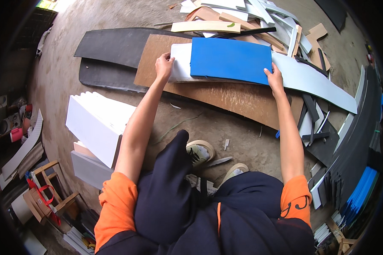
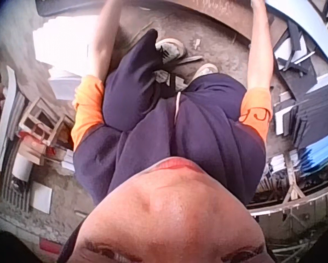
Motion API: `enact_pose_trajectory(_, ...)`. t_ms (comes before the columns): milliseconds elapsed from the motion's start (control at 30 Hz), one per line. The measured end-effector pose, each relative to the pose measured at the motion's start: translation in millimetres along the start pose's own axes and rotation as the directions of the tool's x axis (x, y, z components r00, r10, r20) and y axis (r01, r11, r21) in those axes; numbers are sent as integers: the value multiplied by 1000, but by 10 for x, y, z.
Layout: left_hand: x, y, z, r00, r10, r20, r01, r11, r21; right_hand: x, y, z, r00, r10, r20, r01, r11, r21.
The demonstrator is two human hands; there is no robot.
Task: The person sits on the floor and uses a utility knife to cut various colored sheets of material. They use a blue sheet as a template to trace and cut shapes from black and white sheets, discarding the excess pieces.
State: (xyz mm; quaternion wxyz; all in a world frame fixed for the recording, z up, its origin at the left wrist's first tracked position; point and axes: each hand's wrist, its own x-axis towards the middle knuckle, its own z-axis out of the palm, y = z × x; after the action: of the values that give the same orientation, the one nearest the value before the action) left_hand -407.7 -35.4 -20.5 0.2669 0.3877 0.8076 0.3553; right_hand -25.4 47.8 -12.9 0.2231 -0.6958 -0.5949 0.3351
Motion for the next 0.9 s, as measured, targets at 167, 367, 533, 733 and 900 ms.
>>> enact_pose_trajectory(167, 18, -44, -164, 917, -24, 398, 34, 999, -17, 230, 189, -46, 995, -66, 72, 61, 995, 74)
enact_pose_trajectory(367, -289, 115, -99, 929, 68, 364, -82, 996, 25, 106, 115, -75, 980, 67, 187, -63, 998, -28)
enact_pose_trajectory(533, -329, 244, 87, 920, 214, 329, -247, 967, 59, 188, 379, -253, 994, -35, 108, 51, 988, -148)
enact_pose_trajectory(733, -588, 388, 277, 952, 184, 243, -206, 976, 67, 61, 342, -384, 988, 28, 152, -17, 997, -77)
enact_pose_trajectory(900, -732, 334, 434, 958, 257, 129, -265, 963, 48, 103, 438, -440, 992, -33, 121, 54, 984, -171)
